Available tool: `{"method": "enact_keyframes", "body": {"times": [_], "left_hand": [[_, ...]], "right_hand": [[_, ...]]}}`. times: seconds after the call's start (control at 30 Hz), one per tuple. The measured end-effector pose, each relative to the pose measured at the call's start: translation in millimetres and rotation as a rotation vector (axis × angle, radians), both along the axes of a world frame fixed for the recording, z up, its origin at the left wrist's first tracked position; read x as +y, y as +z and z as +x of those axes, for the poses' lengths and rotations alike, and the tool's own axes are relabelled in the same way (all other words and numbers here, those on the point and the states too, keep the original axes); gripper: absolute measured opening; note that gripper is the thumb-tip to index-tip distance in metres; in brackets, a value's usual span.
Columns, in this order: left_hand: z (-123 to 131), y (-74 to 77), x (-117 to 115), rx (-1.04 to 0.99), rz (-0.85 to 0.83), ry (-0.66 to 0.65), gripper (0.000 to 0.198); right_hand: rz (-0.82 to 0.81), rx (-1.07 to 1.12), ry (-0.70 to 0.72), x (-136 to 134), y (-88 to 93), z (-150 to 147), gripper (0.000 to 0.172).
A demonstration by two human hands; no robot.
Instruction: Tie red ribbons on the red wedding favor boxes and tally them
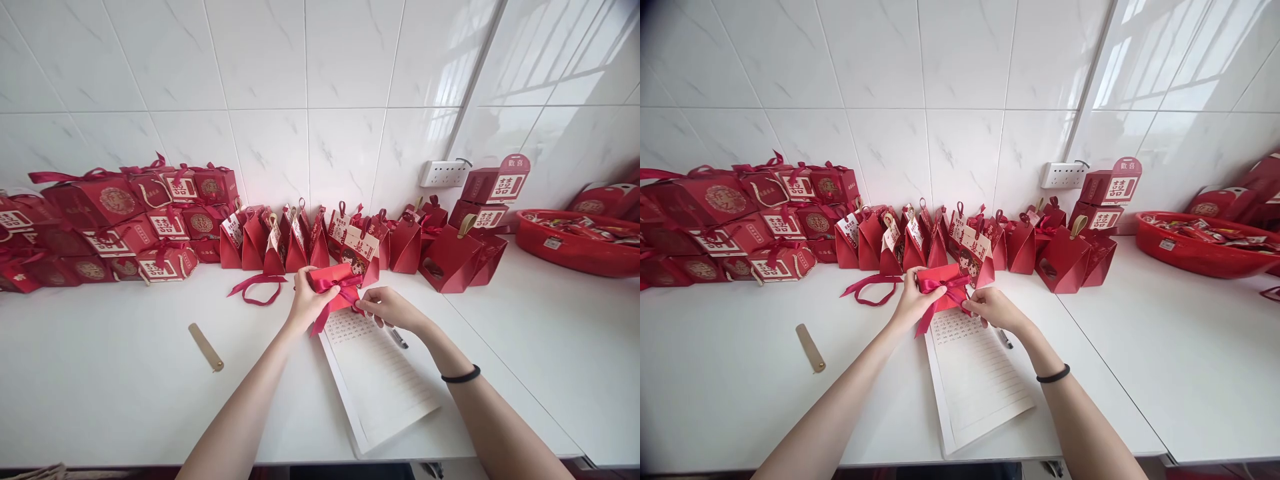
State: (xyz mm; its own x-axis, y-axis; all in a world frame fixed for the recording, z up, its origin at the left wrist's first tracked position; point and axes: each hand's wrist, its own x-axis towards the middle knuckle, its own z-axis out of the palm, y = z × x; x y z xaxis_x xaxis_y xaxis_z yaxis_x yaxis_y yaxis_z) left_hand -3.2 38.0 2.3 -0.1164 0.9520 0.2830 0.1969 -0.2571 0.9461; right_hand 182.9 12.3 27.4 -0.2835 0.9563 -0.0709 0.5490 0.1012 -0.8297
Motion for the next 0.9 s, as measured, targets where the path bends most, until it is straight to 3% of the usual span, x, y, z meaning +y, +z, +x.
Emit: {"method": "enact_keyframes", "body": {"times": [0.57, 0.77, 0.9], "left_hand": [[0, -0.1, -1, 0.051, -0.012, -0.025, 0.05], [0, 3.2, -3, 0.042, -0.041, -0.035, 0.051], [2, 2.2, -3, 0.03, -0.011, -0.023, 0.049]], "right_hand": [[-0.087, -0.069, 0.072, 1, 2.6, 5, 0.029], [-0.019, 0.027, 0.054, -2, 4.6, 6, 0.036], [-0.124, 0.117, 0.225, -13, 2.7, -10, 0.045]]}}
